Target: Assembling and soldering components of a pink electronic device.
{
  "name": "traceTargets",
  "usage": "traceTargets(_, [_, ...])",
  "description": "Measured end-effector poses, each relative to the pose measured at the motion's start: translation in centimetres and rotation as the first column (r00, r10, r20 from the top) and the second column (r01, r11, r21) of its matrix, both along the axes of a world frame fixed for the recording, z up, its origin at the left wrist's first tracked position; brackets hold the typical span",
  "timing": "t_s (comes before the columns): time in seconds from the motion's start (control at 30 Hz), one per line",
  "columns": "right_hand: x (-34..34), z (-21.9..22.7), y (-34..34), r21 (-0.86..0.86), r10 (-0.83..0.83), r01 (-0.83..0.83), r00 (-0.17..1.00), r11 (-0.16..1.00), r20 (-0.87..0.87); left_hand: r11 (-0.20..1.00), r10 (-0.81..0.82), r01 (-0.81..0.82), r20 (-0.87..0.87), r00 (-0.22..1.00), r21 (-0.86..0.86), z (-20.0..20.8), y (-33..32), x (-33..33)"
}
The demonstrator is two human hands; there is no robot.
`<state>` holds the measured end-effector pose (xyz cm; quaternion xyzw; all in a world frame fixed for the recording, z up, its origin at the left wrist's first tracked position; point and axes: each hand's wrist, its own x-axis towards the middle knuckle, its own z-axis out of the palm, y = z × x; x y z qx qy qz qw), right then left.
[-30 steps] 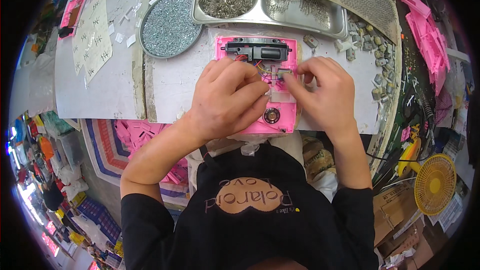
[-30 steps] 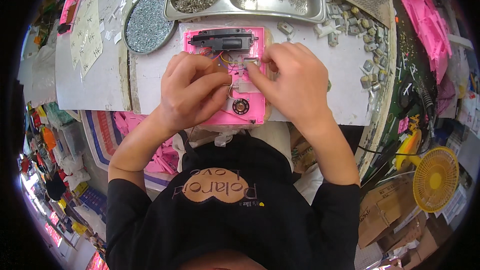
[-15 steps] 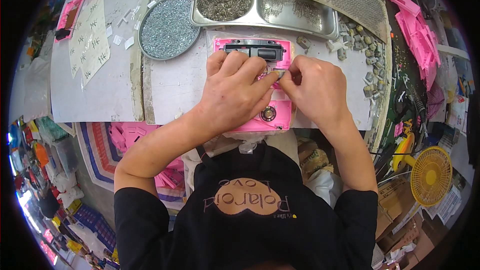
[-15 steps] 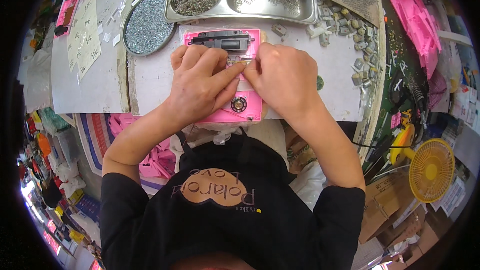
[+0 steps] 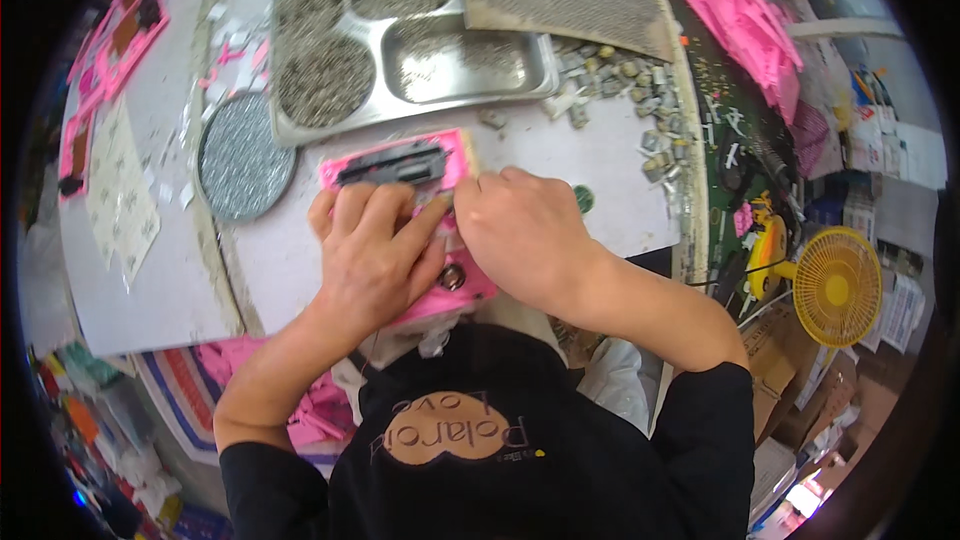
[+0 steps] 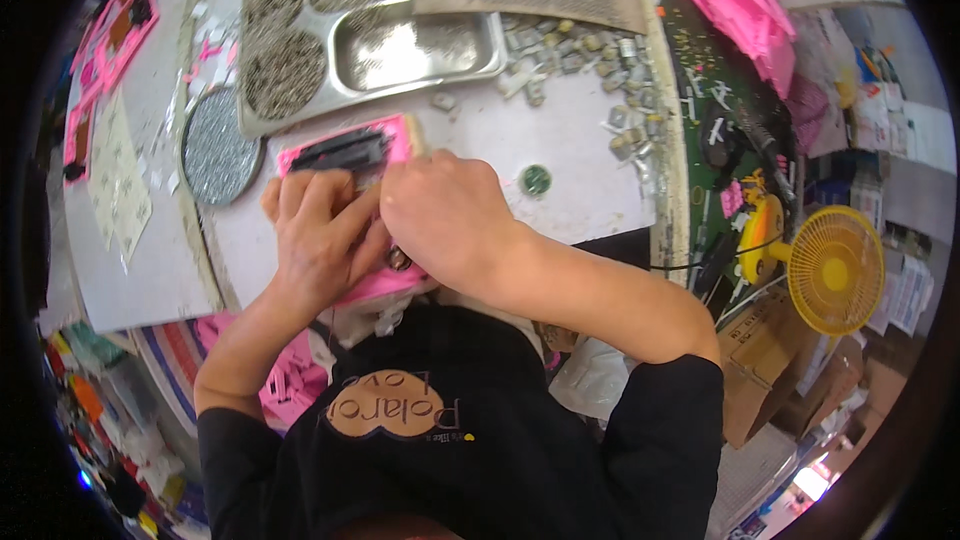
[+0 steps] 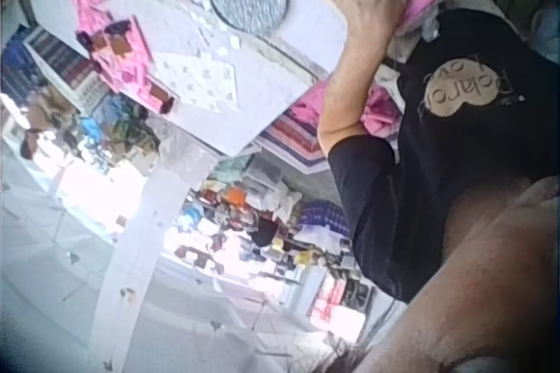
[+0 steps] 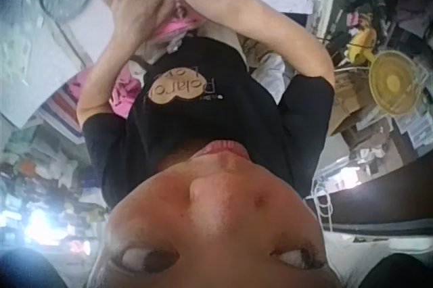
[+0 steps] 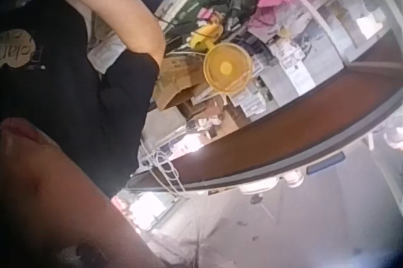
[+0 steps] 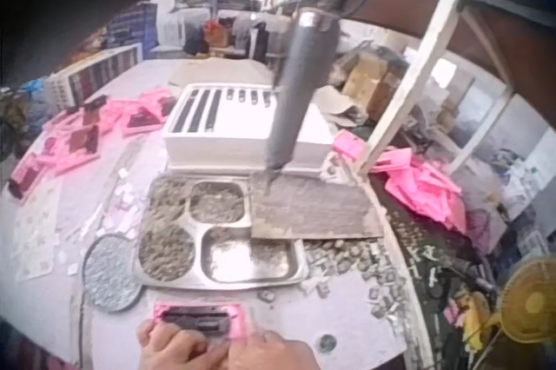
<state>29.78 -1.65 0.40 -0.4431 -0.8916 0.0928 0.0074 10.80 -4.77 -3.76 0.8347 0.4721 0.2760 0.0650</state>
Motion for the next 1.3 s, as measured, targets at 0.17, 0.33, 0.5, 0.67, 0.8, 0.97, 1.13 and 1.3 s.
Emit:
traceTargets(0.17, [12.8, 1.3, 11.8, -0.116, -0.52, 0.508, 0.819, 0.854, -0.243, 0.998, -0.032, 0.038, 0.124, 0.992, -0.047, 0.4, 0.7, -0.9])
traceTargets(0.33, [36.2, -0.7, 32.0, -0.35, -0.742, 0.789, 0.188, 0.504, -0.643, 0.978, -0.198, 0.205, 0.159, 0.967, -0.026, 0.3, 3.0, -1.1])
traceTargets(0.5, [44.0, -8.6, 43.0, -0.597, -0.623, 0.592, -0.194, 0.542, -0.758, 0.98, -0.198, 0.198, 0.144, 0.97, 0.009, -0.5, 3.3, -2.1])
traceTargets(0.67, [47.0, -6.7, 45.7, -0.382, -0.421, 0.778, -0.167, 0.499, -0.891, 0.981, -0.196, 0.193, 0.152, 0.969, 0.034, -1.1, 3.9, -2.3])
traceTargets(0.8, [47.8, -0.6, 40.3, -0.144, -0.317, 0.774, 0.077, 0.617, -0.945, 0.976, -0.212, 0.203, 0.135, 0.968, 0.082, -1.0, 4.7, -1.3])
traceTargets(0.97, [39.7, 6.3, 19.9, -0.066, -0.154, 0.634, 0.085, 0.771, -0.985, 0.944, -0.28, 0.269, 0.036, 0.959, 0.19, -0.4, 5.8, -0.1])
traceTargets(1.13, [28.3, 7.3, 1.1, -0.087, -0.123, 0.489, 0.042, 0.868, -0.991, 0.986, -0.148, 0.148, -0.007, 0.989, 0.072, 0.2, 6.2, 0.4])
traceTargets(1.3, [21.1, 7.2, -3.5, -0.249, -0.282, 0.284, 0.081, 0.926, -0.956, 0.987, -0.162, 0.161, 0.253, 0.954, 0.025, 0.9, 6.4, -1.5])
